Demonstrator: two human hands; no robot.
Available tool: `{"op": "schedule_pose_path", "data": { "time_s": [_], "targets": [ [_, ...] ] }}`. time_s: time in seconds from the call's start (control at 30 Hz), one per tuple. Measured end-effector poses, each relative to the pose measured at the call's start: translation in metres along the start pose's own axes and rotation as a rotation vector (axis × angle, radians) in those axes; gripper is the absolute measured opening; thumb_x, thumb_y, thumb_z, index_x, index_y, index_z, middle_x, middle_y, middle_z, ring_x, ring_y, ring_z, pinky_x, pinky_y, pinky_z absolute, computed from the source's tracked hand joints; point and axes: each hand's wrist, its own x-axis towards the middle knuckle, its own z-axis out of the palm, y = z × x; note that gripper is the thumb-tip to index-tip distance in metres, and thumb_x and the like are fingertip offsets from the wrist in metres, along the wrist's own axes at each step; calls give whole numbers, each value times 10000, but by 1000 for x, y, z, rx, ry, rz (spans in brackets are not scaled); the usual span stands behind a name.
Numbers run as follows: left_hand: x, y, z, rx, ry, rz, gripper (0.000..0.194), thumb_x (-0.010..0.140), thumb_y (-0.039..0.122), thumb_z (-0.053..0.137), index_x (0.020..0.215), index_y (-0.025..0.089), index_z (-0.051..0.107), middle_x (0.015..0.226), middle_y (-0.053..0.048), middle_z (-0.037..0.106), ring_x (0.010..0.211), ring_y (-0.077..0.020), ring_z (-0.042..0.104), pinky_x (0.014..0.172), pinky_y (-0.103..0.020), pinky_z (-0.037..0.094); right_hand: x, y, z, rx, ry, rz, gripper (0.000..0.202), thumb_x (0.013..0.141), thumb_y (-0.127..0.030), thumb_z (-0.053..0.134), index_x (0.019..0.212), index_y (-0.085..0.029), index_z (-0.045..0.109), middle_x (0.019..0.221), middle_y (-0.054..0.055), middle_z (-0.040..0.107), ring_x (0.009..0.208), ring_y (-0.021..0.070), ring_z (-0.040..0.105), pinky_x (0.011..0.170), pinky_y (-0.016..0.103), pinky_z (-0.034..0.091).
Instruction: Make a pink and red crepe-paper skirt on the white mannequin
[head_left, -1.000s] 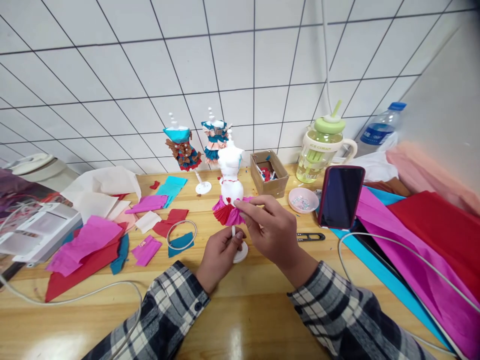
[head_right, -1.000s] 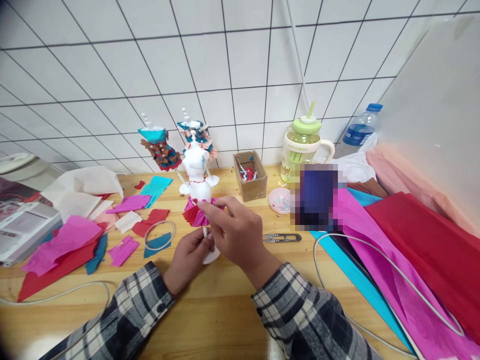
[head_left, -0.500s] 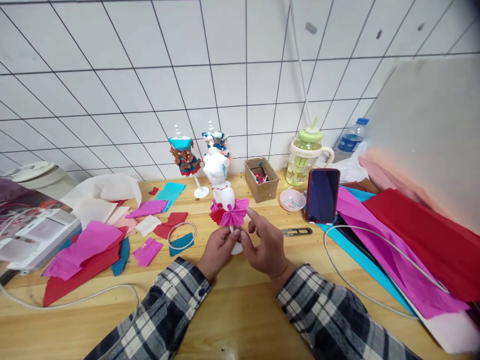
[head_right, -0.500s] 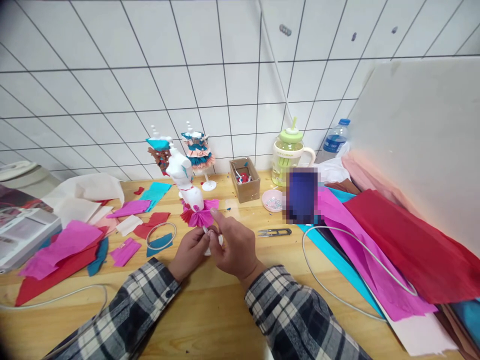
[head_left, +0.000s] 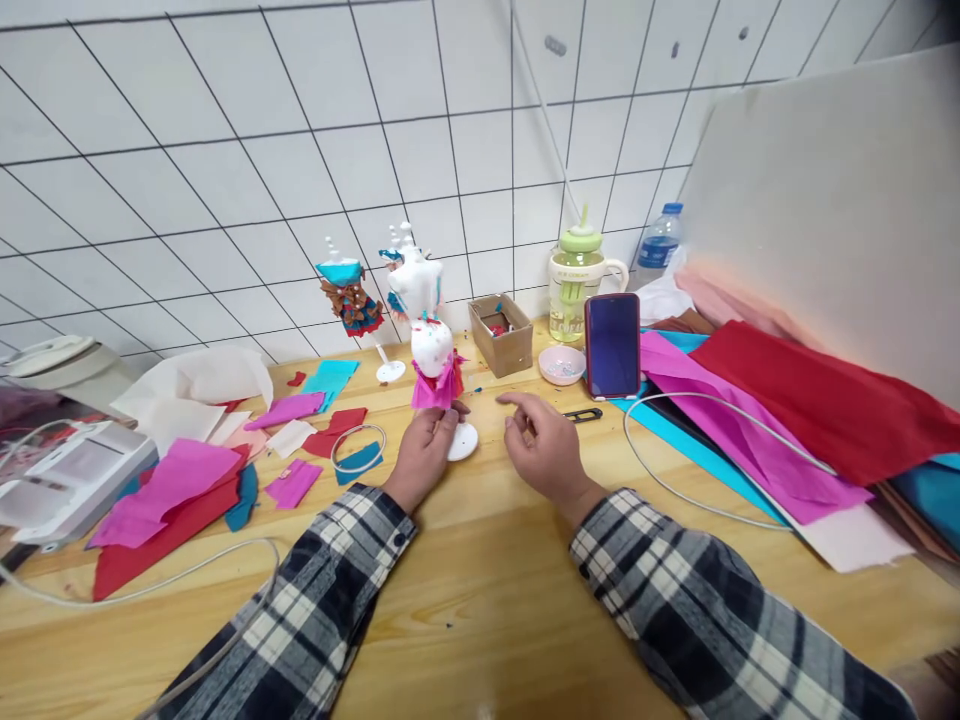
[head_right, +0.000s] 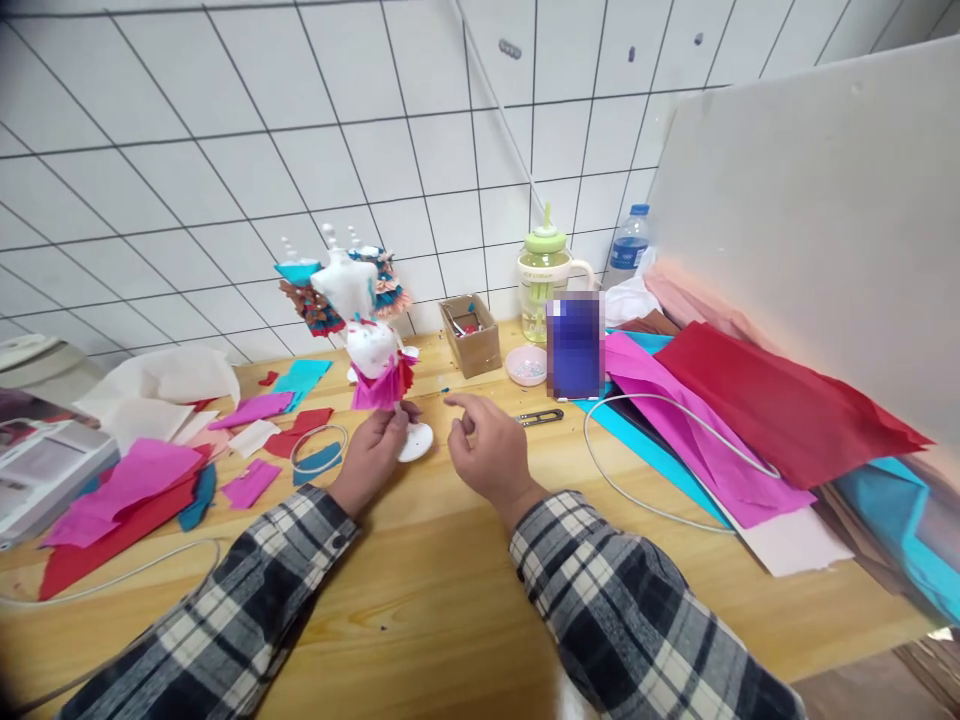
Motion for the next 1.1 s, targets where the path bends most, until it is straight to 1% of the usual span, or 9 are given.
{"op": "schedule_pose_path", "data": {
  "time_s": [0.1,0.17,0.23,0.47,0.63,0.77,0.83,0.93,1.1],
  "targets": [
    [-1,3,0,26,-70,6,406,911,499,408,786,157,586,763,-34,607,680,-145,537,627,-241,432,5,2,-7,-49,35,-118,521,813,-172,456,1334,-152,472,1097,103,641,1019,219,579,887,365,454],
    [-4,4,2,23,-118,6,411,906,511,410,769,162,577,719,-21,592,655,-141,527,620,-239,434,5,-4,-9,-90,16,-240,611,818,-190,460,1420,-144,363,1345,128,525,1235,244,466,1022,422,372],
    [-6,5,5,-7,-130,-10,397,893,517,435,821,159,591,716,-18,605,651,-145,541,621,-246,450,3,-12,-10,-137,-14,-328,634,830,-221,469,1443,-141,329,1454,113,426,1338,249,360,1080,437,311],
    [-9,9,10,-11,-144,-5,432,868,513,472,990,131,636,859,-59,690,749,-179,600,664,-278,498,-2,-23,-9,-270,-100,-419,555,868,-230,441,1421,-215,399,1469,16,420,1380,241,307,1132,494,182],
    [-9,12,9,-2,-154,-16,391,863,471,481,896,116,642,830,-63,698,758,-190,612,686,-294,508,-1,-20,-8,-286,-157,-451,571,859,-212,439,1427,-232,391,1459,8,430,1392,237,293,1151,528,105],
    [-8,7,7,149,-123,-20,347,864,411,457,828,123,647,764,-64,693,705,-197,609,646,-297,500,-2,-19,-6,-272,-160,-483,577,854,-204,437,1428,-234,388,1463,-4,423,1408,229,261,1160,535,67],
    [-5,2,5,247,-79,-6,320,866,370,443,850,133,657,785,-73,701,740,-213,624,678,-311,501,-4,-19,-6,-262,-157,-500,562,854,-209,442,1414,-236,411,1471,-3,412,1411,227,252,1164,523,86],
    [2,-7,1,317,-29,30,305,867,328,434,973,146,654,955,-99,710,886,-239,640,789,-340,497,-5,-20,-5,-237,-151,-504,534,848,-208,464,1381,-239,457,1476,15,411,1397,223,281,1159,489,157],
    [11,-17,-4,348,-69,57,339,889,308,376,989,142,654,993,-118,705,905,-238,639,828,-351,488,-6,-17,-2,-185,-159,-431,519,824,-163,488,1336,-245,509,1455,33,440,1374,227,313,1124,454,248]
  ]
}}
